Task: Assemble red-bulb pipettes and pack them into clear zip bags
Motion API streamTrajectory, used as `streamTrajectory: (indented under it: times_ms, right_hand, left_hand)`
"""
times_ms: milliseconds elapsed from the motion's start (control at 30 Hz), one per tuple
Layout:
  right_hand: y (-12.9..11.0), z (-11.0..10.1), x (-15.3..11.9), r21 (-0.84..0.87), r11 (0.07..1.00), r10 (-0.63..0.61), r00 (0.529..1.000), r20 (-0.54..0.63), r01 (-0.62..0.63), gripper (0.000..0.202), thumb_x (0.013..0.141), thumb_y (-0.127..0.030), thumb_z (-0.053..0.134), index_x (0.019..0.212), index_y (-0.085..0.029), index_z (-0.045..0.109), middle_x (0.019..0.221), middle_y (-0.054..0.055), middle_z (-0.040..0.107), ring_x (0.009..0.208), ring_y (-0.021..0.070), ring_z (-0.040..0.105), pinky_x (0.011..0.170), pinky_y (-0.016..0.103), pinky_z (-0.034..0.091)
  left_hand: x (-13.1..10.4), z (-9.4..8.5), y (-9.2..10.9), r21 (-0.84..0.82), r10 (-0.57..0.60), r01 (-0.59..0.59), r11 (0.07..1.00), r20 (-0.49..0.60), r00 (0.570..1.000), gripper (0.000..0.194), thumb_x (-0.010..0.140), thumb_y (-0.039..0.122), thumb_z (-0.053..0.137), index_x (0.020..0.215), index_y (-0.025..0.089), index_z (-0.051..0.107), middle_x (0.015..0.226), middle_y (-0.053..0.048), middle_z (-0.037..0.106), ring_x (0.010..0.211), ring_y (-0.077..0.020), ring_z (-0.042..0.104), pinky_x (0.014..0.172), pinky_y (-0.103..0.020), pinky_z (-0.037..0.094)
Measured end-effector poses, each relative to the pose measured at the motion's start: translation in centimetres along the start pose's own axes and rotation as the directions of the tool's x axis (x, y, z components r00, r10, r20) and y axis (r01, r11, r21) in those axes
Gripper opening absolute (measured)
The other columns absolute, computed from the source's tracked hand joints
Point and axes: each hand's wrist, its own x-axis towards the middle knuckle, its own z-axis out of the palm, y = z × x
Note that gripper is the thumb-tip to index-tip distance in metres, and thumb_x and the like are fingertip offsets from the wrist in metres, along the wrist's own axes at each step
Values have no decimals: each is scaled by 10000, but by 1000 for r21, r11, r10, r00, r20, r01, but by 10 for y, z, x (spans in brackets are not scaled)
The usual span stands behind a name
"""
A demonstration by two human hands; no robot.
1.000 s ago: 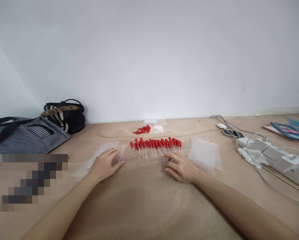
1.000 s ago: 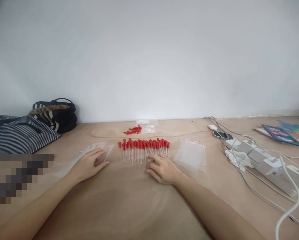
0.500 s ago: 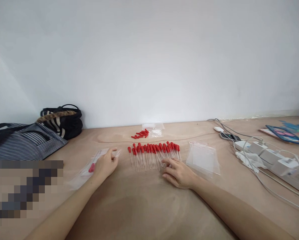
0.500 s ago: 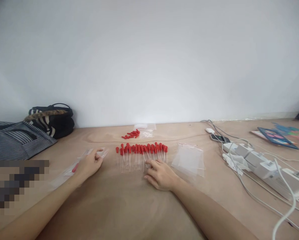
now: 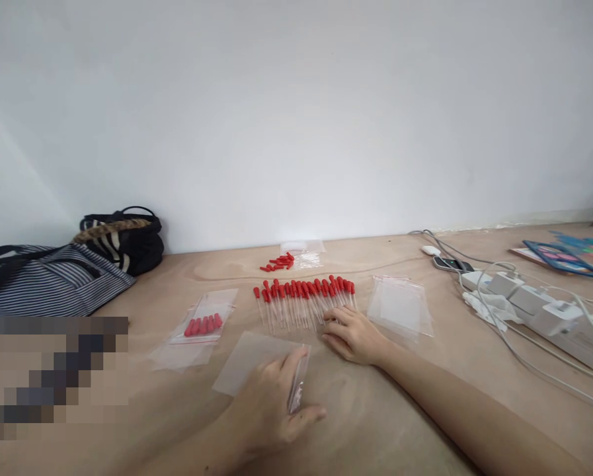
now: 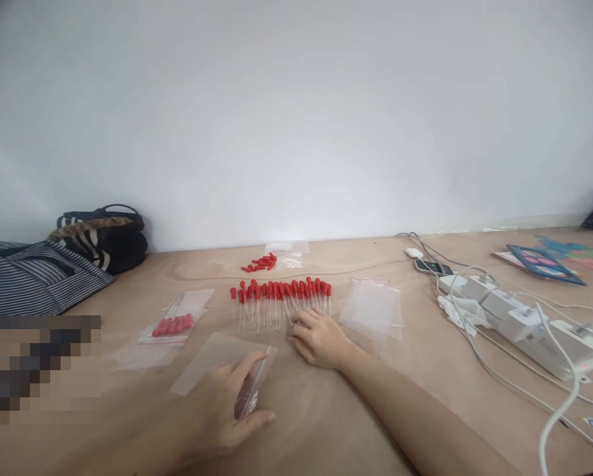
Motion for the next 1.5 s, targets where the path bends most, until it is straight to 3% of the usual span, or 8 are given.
streamTrajectory:
  times_ms: [67, 133, 267, 533, 867, 1100, 1267, 1500]
  right_hand:
    - [0, 0, -1, 11, 1000, 8, 999, 36, -8, 167, 832, -244, 434, 797, -164, 577, 837, 65, 570, 752, 148, 489, 686, 291, 382]
    - [0, -1, -1, 26, 999, 19, 998, 65, -20, 175, 837, -233, 420, 808, -163, 578, 794, 59, 568, 743, 148, 480, 682, 292, 370]
    - [-4, -1, -1, 91, 995, 19, 995, 102, -28, 169, 824, -211, 428, 823, -169, 591, 738, 49, 558, 716, 148, 459, 654, 286, 353]
    - [-11, -4, 0, 195, 981, -45, 986, 162, 12, 199, 827, -265, 458, 909, -226, 636, 783, 45, 564, 730, 146, 455, 665, 305, 328]
    - [-16, -2, 2, 206, 978, -85, 975, 204, 42, 226, 823, -286, 454, 963, -245, 626, 789, 42, 540, 740, 147, 449, 671, 306, 312]
    - [-28, -4, 6, 234, 971, -129, 942, 311, 55, 263, 779, -226, 451, 995, -224, 600, 984, 31, 588, 833, 165, 442, 685, 319, 281]
    - [-32, -7, 9, 227, 971, -155, 921, 356, 75, 350, 808, -289, 432, 1152, -291, 497, 1021, -8, 600, 844, 172, 407, 672, 326, 235]
    - [-31, -13, 11, 184, 976, -178, 911, 372, 116, 414, 865, -347, 364, 1277, -335, 335, 961, -4, 615, 820, 165, 382, 670, 315, 210]
  left_hand:
    - [2, -6, -7, -48, 96, -90, 995, 141, 985, 771, 586, 557, 617, 1197, 136, 408, 1120, -162, 559, 1022, -334, 517, 834, -445, 434]
    - [5, -15, -17, -111, 161, -133, 985, 298, 941, 863, 601, 605, 590, 1286, 152, 323, 1320, -167, 380, 1210, -359, 315, 968, -513, 287]
    - [7, -18, -27, -208, 72, 26, 978, 448, 891, 872, 679, 597, 532, 1351, 158, 189, 1395, -156, 248, 1270, -325, 202, 1004, -501, 238]
    - [12, 9, -8, -210, -186, 267, 941, 342, 921, 836, 695, 495, 577, 1340, 141, 181, 1379, -172, 271, 1264, -299, 229, 1001, -498, 251]
    - [12, 11, -9, -257, -193, 280, 925, 317, 929, 813, 702, 473, 582, 1333, 163, 174, 1376, -160, 279, 1251, -289, 260, 996, -492, 262]
    - [11, 15, -10, -311, -177, 260, 914, 270, 946, 778, 728, 462, 561, 1334, 184, 162, 1363, -142, 298, 1238, -279, 287, 991, -469, 288]
    - [11, 15, -9, -312, -205, 288, 905, 273, 940, 717, 752, 415, 542, 1324, 175, 180, 1364, -132, 295, 1232, -267, 295, 989, -446, 300]
    - [17, -6, -19, -316, -135, 227, 921, 288, 948, 845, 637, 520, 617, 1311, 211, 212, 1319, -124, 356, 1186, -309, 347, 955, -475, 318]
